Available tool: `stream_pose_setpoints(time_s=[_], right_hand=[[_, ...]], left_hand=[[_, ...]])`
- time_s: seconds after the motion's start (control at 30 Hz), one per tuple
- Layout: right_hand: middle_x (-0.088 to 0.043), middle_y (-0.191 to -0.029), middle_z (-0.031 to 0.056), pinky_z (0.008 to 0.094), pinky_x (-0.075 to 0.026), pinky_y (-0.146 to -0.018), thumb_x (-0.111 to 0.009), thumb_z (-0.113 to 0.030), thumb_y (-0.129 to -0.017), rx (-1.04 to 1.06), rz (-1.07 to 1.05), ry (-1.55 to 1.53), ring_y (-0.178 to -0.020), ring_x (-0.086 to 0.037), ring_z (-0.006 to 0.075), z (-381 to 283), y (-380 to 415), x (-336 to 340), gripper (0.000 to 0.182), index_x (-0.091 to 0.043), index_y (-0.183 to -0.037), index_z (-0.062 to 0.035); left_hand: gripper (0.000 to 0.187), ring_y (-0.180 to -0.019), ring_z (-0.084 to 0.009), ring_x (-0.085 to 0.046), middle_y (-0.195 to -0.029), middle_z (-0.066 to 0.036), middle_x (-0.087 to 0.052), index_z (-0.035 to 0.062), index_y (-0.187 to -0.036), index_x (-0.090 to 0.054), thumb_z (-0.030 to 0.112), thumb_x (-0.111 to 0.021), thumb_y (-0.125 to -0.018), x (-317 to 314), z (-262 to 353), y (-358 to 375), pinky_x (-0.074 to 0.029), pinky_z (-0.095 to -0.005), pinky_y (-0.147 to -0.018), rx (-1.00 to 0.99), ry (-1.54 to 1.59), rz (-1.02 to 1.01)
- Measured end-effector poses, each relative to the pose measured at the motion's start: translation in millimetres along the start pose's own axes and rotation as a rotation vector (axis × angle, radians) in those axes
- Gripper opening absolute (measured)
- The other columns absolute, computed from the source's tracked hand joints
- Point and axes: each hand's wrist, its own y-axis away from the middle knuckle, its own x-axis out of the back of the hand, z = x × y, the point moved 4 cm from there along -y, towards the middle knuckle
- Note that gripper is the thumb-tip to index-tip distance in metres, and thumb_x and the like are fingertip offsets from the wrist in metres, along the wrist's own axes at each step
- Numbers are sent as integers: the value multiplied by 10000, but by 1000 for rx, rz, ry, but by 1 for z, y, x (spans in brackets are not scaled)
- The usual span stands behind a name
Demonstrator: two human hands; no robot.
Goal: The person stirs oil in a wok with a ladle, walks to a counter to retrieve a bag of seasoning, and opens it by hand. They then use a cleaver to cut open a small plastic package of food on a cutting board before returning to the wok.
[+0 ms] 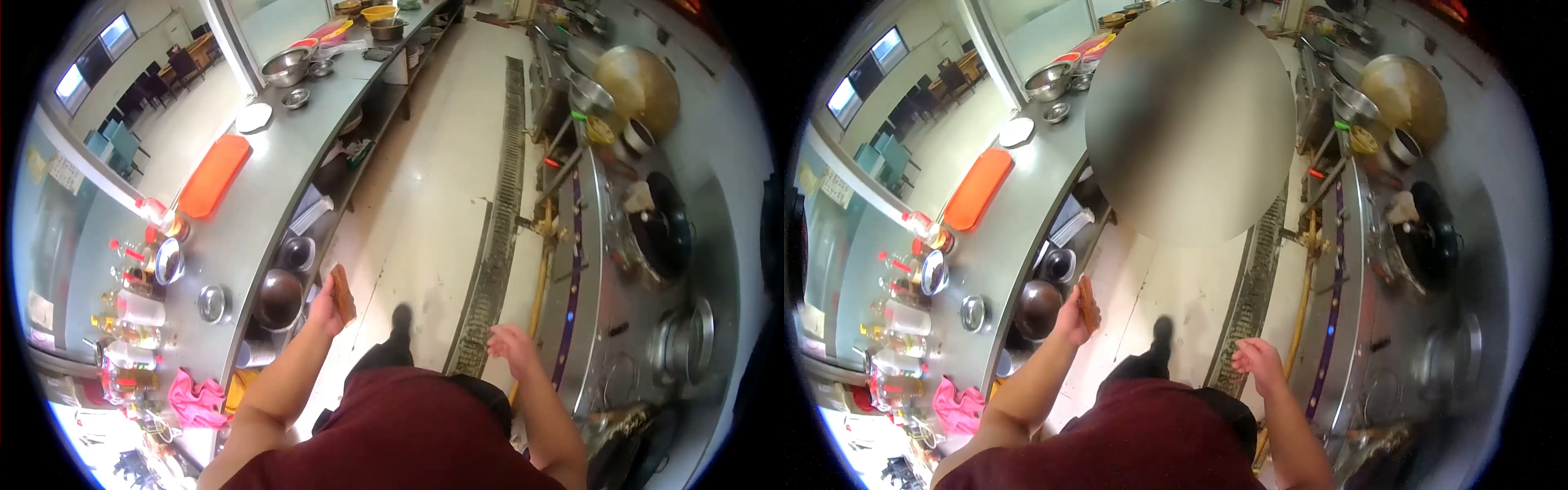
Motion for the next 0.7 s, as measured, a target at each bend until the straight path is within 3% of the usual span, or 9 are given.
stream_pose_setpoints(time_s=[0.07, 0.1, 0.2, 0.33, 0.4, 0.43, 0.47, 0.53, 0.7], right_hand=[[-643, -775, 71, 255, -487, -552, -608, -204, -903, -6, 9, 26, -616, -610, 140, -27, -51, 0, 199, -590, -980, -21], [-644, -778, 69, 258, -490, -558, -603, -203, -907, -5, 53, 34, -617, -610, 139, -37, -69, 8, 193, -592, -976, -23], [-641, -775, 62, 260, -493, -562, -601, -217, -909, -57, 121, -126, -618, -609, 138, -62, -116, 25, 198, -599, -968, -29], [-637, -782, 45, 250, -487, -581, -604, -244, -905, -119, 211, -187, -644, -609, 134, -110, -149, 46, 201, -609, -963, -52], [-636, -795, 38, 243, -479, -592, -613, -249, -900, -105, 254, -204, -663, -607, 125, -133, -175, 64, 205, -616, -977, -59], [-634, -804, 35, 240, -476, -595, -625, -243, -894, -91, 253, -169, -670, -605, 120, -149, -187, 72, 215, -617, -1001, -56], [-631, -814, 32, 238, -473, -598, -636, -236, -888, -82, 252, -133, -678, -602, 115, -162, -199, 80, 230, -618, -1024, -52], [-630, -827, 30, 237, -471, -600, -648, -231, -881, -35, 238, -164, -683, -599, 112, -189, -229, 94, 250, -616, -1046, -47], [-628, -839, 34, 245, -470, -594, -639, -210, -895, 170, 245, -300, -679, -595, 109, -288, -310, 146, 247, -609, -1056, -25]], left_hand=[[374, -716, -185, -557, -817, -32, -587, 126, -1026, -576, 480, -484, -944, -35, 19, -49, -467, -337, -636, 90, 168, -349], [356, -651, -165, -528, -752, -8, -560, 130, -977, -573, 473, -483, -944, -44, 22, -79, -436, -310, -575, 66, 88, -93], [368, -703, -177, -549, -800, -24, -581, 125, -1024, -565, 467, -448, -958, -105, 38, -164, -454, -328, -615, 153, 62, -211], [363, -793, -185, -569, -910, -42, -605, 121, -1106, -556, 436, -433, -974, -239, 40, -233, -469, -341, -687, 260, -150, -457], [344, -858, -186, -564, -966, -20, -594, 166, -1189, -549, 416, -478, -963, -320, 27, -263, -466, -362, -733, 305, -282, -403], [357, -929, -184, -559, -1044, -38, -588, 141, -1230, -527, 380, -484, -970, -356, 20, -277, -466, -357, -821, 346, -362, -442], [340, -902, -185, -580, -1060, -44, -602, 110, -1214, -523, 349, -483, -976, -404, 13, -276, -495, -337, -802, 364, -420, -446], [312, -961, -190, -616, -1122, -67, -611, 81, -1219, -513, 284, -459, -987, -450, -18, -332, -514, -334, -828, 428, -448, -638], [271, -976, -194, -633, -1089, -86, -628, 66, -1213, -493, 205, -464, -982, -612, -90, -340, -537, -333, -852, 528, -463, -811]])
